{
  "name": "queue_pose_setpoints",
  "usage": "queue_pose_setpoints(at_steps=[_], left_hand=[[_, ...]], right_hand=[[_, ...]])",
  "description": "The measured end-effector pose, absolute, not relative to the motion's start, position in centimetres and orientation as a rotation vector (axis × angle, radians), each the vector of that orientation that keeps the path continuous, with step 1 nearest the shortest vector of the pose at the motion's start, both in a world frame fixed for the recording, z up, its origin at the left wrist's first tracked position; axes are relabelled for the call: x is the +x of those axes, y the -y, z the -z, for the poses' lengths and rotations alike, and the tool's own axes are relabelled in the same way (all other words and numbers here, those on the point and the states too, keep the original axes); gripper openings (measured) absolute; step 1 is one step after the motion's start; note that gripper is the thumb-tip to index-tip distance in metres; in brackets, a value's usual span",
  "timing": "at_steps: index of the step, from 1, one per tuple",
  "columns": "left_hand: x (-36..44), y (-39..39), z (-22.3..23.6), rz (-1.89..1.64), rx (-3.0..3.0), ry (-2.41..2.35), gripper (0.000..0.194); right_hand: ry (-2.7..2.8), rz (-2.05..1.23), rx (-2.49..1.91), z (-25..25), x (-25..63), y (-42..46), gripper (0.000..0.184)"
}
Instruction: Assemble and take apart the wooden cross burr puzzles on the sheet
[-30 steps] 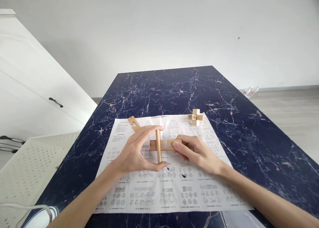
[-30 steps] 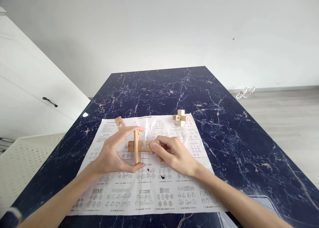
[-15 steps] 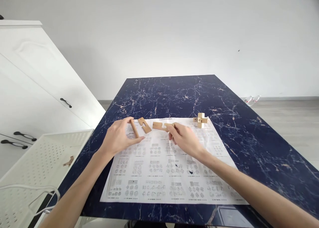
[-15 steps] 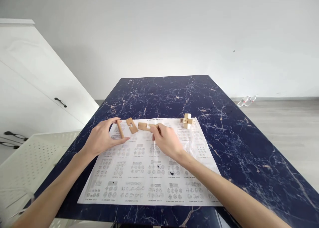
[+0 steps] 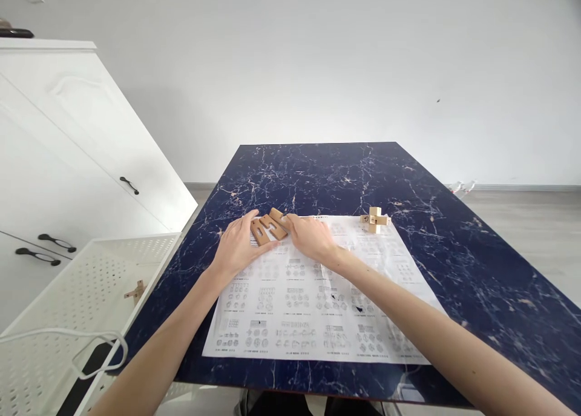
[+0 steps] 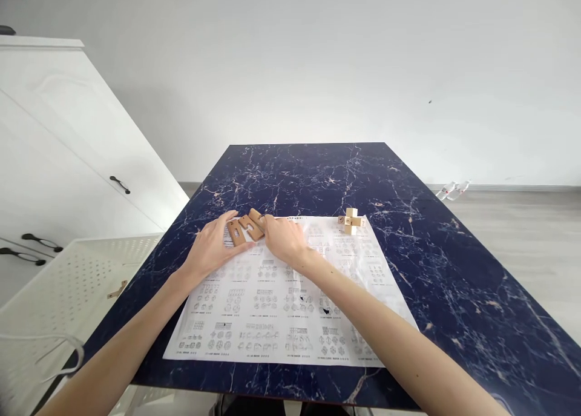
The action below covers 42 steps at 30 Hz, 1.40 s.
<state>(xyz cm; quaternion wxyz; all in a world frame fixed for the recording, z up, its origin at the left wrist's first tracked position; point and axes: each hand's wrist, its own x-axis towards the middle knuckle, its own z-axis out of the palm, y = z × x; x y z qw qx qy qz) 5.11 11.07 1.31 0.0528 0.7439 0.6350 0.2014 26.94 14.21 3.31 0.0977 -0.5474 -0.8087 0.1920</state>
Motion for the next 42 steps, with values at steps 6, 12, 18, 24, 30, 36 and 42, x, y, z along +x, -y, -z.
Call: queue_pose_setpoints(at_steps=[6,12,18,24,30,36,42], left_hand=[[4.9,-11.1,-1.4,-0.588,2.337,-1.780,0.090],[5.0,-11.1,-1.9,-0.460,2.446,-1.653,0.064],[5.0,-11.1,-2.0,-0.461,2.394,-1.666,0.059],[4.6,-10.8,-2.2,-0.513,2.370,-1.763,0.060],[6.3,-11.1,-3.6,-0.621,2.389,-1.839,0.081],[11.0,-11.6,-3.8,-0.737,2.467,-1.570,0.060],[13.2,-10.8,-2.8,-0.807,2.326,-1.388,0.053]], right_hand=[[2.570,-0.488,-1.447,-3.6,25.9,-14.1,0.025],[2.569,-0.453,-1.296,-4.1,29.2,-12.5,0.034],[2.248,-0.300,-1.212,-4.6,38.4,-10.7,0.036],[1.861,0.000,-1.387,-3.8,45.6,-11.2,0.032],[2.096,0.005,-1.471,-1.3,47.1,-12.3,0.049],[2.113,0.007,-1.541,-0.7,47.1,-13.5,0.037],[2.075,-0.302,-1.279,-2.3,44.6,-12.1,0.030]])
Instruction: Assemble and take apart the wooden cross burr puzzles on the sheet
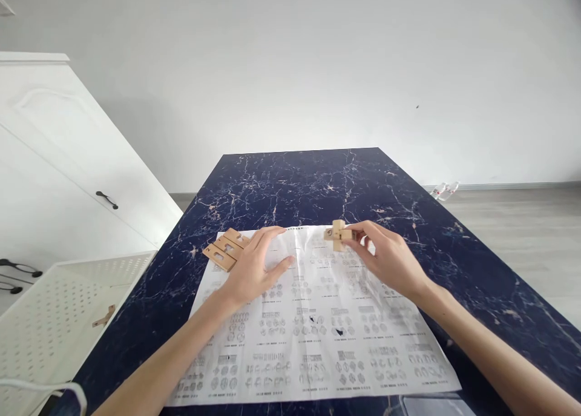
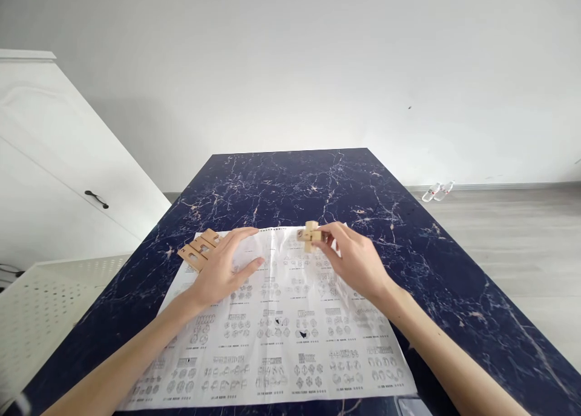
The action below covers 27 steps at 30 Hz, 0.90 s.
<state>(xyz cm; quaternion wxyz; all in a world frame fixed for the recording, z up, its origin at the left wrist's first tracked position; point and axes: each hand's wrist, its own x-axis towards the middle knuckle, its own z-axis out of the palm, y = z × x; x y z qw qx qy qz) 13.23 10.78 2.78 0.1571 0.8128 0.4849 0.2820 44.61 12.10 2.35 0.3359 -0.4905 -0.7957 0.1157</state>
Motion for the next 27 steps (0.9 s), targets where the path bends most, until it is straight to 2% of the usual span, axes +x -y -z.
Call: queue_pose_setpoints(at_steps=[4,6,10,12,18,22,27], left_hand=[[13.3,-10.1,-2.7,-0.797,2.179,-1.164,0.090],[13.5,-9.8,-2.7,-0.768,2.155,-1.058,0.099],[14.0,-9.4,-2.8,-0.703,2.127,-0.985,0.075],[14.2,-9.3,-2.8,-0.689,2.100,-0.971,0.071],[14.3,-9.2,-2.3,-0.772,2.175,-0.908,0.075],[14.5,-8.9,-2.3,-0.860,2.282,-0.875,0.080],[14.2,-8.9,-2.5,-0.757,2.242,-0.904,0.088]], right_hand=[[2.012,-0.636,-1.062,-2.5,40.4,-9.6,0.021],[1.964,-0.807,-1.042,-2.0,38.9,-8.4,0.019],[1.920,-1.007,-1.031,-1.0,38.1,-7.3,0.018],[1.931,-1.014,-1.017,-0.8,38.3,-7.2,0.018],[1.981,-0.854,-0.973,-1.1,38.4,-7.0,0.008],[1.995,-0.745,-0.965,-1.1,38.3,-6.8,0.008],[1.973,-0.726,-0.908,-0.9,38.3,-6.8,0.010]])
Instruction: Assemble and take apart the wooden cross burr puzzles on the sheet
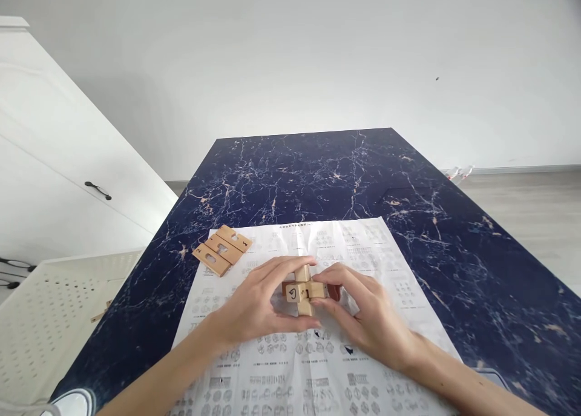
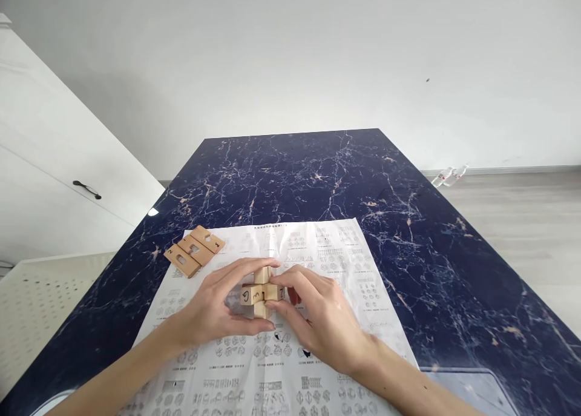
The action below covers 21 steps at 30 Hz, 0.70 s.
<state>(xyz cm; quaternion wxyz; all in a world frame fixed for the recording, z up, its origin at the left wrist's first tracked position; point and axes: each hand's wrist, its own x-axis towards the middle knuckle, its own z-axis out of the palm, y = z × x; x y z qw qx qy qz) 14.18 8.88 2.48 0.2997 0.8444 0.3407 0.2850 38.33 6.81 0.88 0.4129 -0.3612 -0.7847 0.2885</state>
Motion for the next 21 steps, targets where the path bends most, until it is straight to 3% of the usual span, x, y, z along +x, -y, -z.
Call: queue_pose_setpoints(at_steps=[8,14,21], left_hand=[[14.8,-8.9,-3.1,-0.896,1.879,-0.878,0.075],[14.9,-8.9,-3.2,-0.824,1.693,-0.764,0.076],[14.9,-9.1,-3.7,-0.717,1.681,-0.688,0.074]], right_hand=[[1.861,-1.063,-0.893,-1.7,38.7,-7.7,0.024],[1.935,-1.166,-0.910,-2.3,38.2,-7.8,0.014],[1.787,-1.774,-0.850,-2.8,39.1,-8.8,0.034]])
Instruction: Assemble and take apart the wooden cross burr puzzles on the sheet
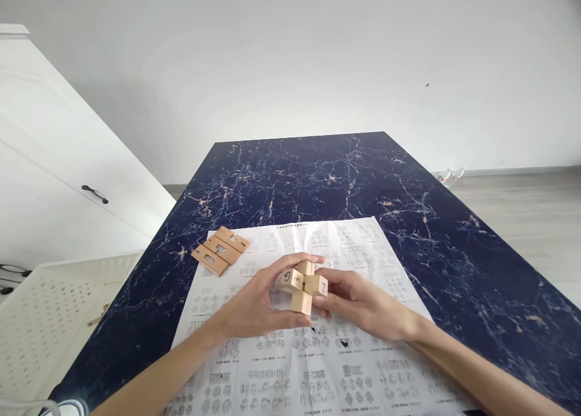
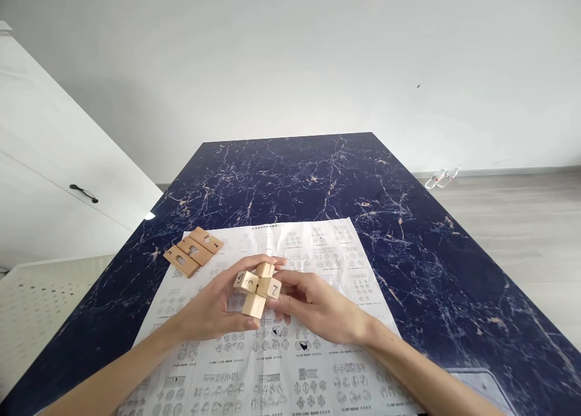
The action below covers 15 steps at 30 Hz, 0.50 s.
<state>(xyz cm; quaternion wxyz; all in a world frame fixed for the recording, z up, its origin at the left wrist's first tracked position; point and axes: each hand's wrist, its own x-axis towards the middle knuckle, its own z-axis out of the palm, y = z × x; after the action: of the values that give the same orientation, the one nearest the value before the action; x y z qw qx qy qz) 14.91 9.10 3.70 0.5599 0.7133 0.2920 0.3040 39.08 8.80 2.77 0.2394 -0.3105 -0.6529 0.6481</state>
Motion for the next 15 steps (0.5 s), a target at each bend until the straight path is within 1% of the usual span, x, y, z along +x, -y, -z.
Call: queue_pose_setpoints(at_steps=[3,7,11,15], left_hand=[[15.2,-9.0,-3.9,-0.721,1.715,-0.726,0.071],[15.3,-8.7,-3.8,-0.733,1.735,-0.758,0.075],[15.3,-8.6,-3.5,-0.825,1.698,-0.810,0.073],[15.4,-8.4,-3.5,-0.816,1.644,-0.821,0.067]], right_hand=[[1.691,-1.818,-0.902,-2.3,39.3,-8.9,0.039],[1.642,-1.863,-0.855,-2.0,39.3,-8.8,0.043],[1.695,-1.695,-0.910,-2.3,38.8,-8.4,0.040],[1.822,-1.480,-0.999,-2.4,38.3,-7.7,0.029]])
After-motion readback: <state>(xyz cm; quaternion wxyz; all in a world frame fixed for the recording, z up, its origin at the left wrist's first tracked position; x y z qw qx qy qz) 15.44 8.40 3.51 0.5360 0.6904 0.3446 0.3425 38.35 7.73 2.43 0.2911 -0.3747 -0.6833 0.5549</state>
